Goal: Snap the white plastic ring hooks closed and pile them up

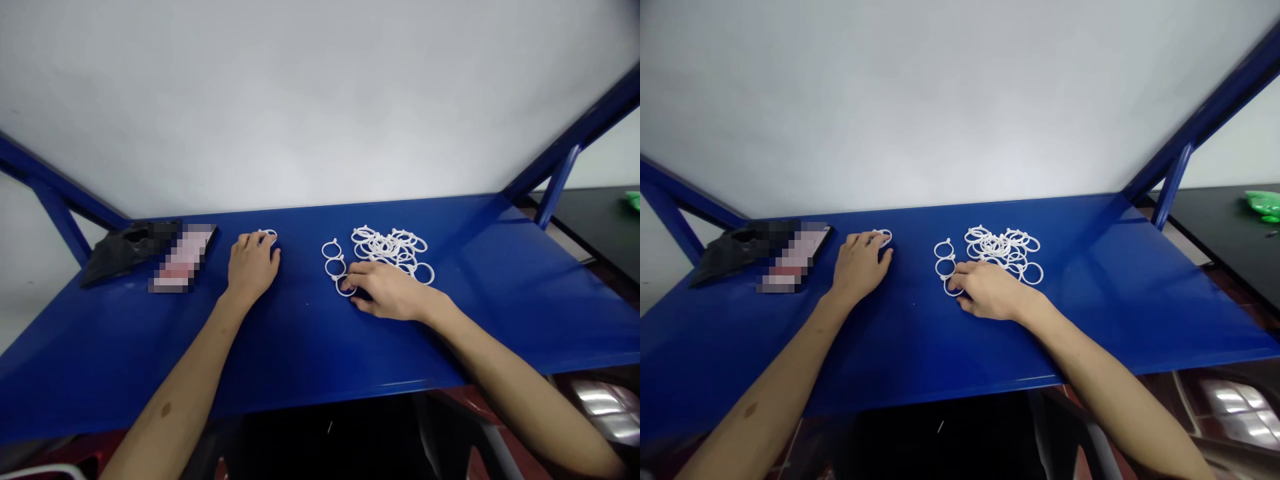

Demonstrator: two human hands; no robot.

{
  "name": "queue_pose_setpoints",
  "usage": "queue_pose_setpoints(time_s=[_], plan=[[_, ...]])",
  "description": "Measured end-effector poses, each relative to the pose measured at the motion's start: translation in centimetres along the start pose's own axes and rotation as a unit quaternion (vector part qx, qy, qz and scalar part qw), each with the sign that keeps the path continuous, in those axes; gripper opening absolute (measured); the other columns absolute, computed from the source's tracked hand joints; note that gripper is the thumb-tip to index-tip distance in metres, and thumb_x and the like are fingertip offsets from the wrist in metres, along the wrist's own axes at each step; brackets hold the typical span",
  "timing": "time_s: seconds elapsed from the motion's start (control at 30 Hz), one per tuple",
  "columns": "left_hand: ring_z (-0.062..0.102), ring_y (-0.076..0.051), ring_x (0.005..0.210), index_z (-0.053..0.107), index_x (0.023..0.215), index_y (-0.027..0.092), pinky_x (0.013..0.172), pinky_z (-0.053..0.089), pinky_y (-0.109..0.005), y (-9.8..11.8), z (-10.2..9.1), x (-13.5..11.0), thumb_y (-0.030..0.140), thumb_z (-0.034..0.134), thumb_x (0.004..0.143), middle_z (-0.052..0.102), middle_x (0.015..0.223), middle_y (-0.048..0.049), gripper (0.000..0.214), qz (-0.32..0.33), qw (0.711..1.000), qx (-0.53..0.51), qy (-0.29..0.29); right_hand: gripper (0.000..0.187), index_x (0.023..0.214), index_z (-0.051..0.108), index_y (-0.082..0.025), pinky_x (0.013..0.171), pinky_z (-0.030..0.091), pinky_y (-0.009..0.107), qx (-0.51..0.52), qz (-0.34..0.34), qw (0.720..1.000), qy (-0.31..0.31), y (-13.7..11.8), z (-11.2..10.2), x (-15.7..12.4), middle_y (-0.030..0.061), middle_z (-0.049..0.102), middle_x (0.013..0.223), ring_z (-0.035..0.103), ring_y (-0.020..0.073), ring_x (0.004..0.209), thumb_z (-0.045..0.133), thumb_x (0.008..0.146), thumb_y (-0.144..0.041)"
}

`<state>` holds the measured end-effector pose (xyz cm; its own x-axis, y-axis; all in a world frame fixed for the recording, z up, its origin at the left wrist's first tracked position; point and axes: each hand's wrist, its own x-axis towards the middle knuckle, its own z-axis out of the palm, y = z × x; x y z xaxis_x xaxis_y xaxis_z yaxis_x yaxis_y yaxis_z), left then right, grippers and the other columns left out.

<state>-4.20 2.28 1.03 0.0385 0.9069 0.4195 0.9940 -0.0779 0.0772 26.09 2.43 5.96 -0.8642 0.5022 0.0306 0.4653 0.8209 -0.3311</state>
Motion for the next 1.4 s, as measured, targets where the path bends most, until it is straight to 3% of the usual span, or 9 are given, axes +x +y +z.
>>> queue_pose_setpoints(time_s=[0.1, 0.2, 0.3, 0.43, 0.63, 0.8, 0.9, 1.1, 1.4], plan=[[0.052, -0.037, 0.117, 0.067, 0.119, 0.019, 0.095, 0.047, -0.056, 0.3, -0.4, 0.1, 0.03, 0.049, 0.095, 0.066, 0.123, -0.0165, 0.032, 0.007, 1.0, -0.017, 0.015, 0.016, 0.098, 0.07, -0.021, 0.074, 0.047, 0.032, 0.011, -0.013, 1.0, -0.004, 0.1, 0.1, 0.0, 0.0033, 0.068, 0.099, 0.063, 0.018, 0.084, 0.059, 0.09, -0.013], [0.053, -0.032, 0.118, 0.068, 0.118, 0.021, 0.103, 0.046, -0.052, 1.8, -1.0, -0.1, 0.026, 0.049, 0.096, 0.067, 0.122, -0.0111, 0.029, 0.065, 0.994, -0.078, 0.03, 0.015, 0.096, 0.07, -0.021, 0.074, 0.047, 0.031, 0.022, -0.023, 0.999, -0.001, 0.0, 0.2, 0.0, 0.0025, 0.068, 0.096, 0.063, 0.0165, 0.082, 0.059, 0.092, -0.012], [0.053, -0.026, 0.123, 0.063, 0.129, 0.022, 0.111, 0.043, -0.047, 4.0, -1.0, -0.6, 0.02, 0.045, 0.098, 0.064, 0.131, -0.0069, 0.036, 0.158, 0.978, -0.139, 0.003, 0.01, 0.098, 0.07, -0.021, 0.076, 0.049, 0.031, 0.03, -0.013, 0.999, 0.008, -0.1, 0.0, -0.2, 0.0034, 0.066, 0.099, 0.063, 0.0167, 0.085, 0.063, 0.093, -0.018], [0.042, -0.027, 0.138, 0.051, 0.144, 0.018, 0.116, 0.039, -0.048, 6.0, -0.1, -1.1, 0.012, 0.046, 0.094, 0.051, 0.151, -0.0064, 0.05, 0.217, 0.964, -0.141, -0.059, 0.012, 0.099, 0.073, -0.022, 0.089, 0.049, 0.037, 0.004, -0.005, 0.999, 0.051, 0.2, -0.6, -0.6, 0.0066, 0.063, 0.109, 0.061, 0.0215, 0.097, 0.071, 0.087, -0.023], [0.053, -0.028, 0.116, 0.066, 0.121, 0.018, 0.104, 0.047, -0.047, 5.4, 0.1, -0.8, 0.02, 0.049, 0.098, 0.066, 0.122, -0.0098, 0.029, 0.182, 0.974, -0.13, -0.046, 0.011, 0.093, 0.072, -0.019, 0.092, 0.048, 0.039, -0.005, 0.005, 1.0, 0.029, 0.8, -0.2, -0.4, 0.0086, 0.063, 0.109, 0.058, 0.0218, 0.098, 0.063, 0.088, -0.013], [0.054, -0.026, 0.102, 0.069, 0.099, 0.02, 0.099, 0.048, -0.047, 4.6, -0.5, -0.6, 0.023, 0.051, 0.099, 0.065, 0.105, -0.0085, 0.018, 0.157, 0.978, -0.135, -0.022, 0.008, 0.093, 0.069, -0.02, 0.087, 0.049, 0.035, 0.036, 0.022, 0.999, 0.033, 0.4, -0.4, -0.5, 0.0075, 0.063, 0.105, 0.06, 0.0207, 0.095, 0.063, 0.089, -0.017], [0.054, -0.025, 0.104, 0.069, 0.101, 0.021, 0.099, 0.048, -0.046, 4.8, -0.7, -0.7, 0.024, 0.051, 0.1, 0.064, 0.108, -0.008, 0.018, 0.163, 0.974, -0.159, 0.007, 0.008, 0.096, 0.066, -0.02, 0.083, 0.049, 0.034, 0.048, 0.037, 0.997, 0.052, 0.5, -0.8, -0.5, 0.0057, 0.064, 0.097, 0.06, 0.0197, 0.089, 0.059, 0.092, -0.02], [0.056, -0.022, 0.102, 0.069, 0.104, 0.021, 0.095, 0.051, -0.042, 6.1, -1.3, -0.9, 0.024, 0.053, 0.1, 0.064, 0.11, -0.0071, 0.017, 0.176, 0.966, -0.173, 0.075, 0.021, 0.1, 0.066, -0.016, 0.084, 0.047, 0.037, -0.072, 0.059, 0.979, 0.18, 1.4, 0.8, 1.4, 0.01, 0.064, 0.095, 0.056, 0.0229, 0.09, 0.046, 0.101, -0.023], [0.056, -0.022, 0.102, 0.071, 0.104, 0.023, 0.094, 0.052, -0.042, 6.0, -1.5, -1.0, 0.025, 0.053, 0.1, 0.065, 0.112, -0.0068, 0.018, 0.181, 0.967, -0.158, 0.082, 0.024, 0.104, 0.068, -0.014, 0.084, 0.049, 0.039, -0.087, 0.041, 0.977, 0.189, 1.1, 2.8, 2.6, 0.0136, 0.061, 0.108, 0.056, 0.0245, 0.095, 0.048, 0.101, -0.028]])
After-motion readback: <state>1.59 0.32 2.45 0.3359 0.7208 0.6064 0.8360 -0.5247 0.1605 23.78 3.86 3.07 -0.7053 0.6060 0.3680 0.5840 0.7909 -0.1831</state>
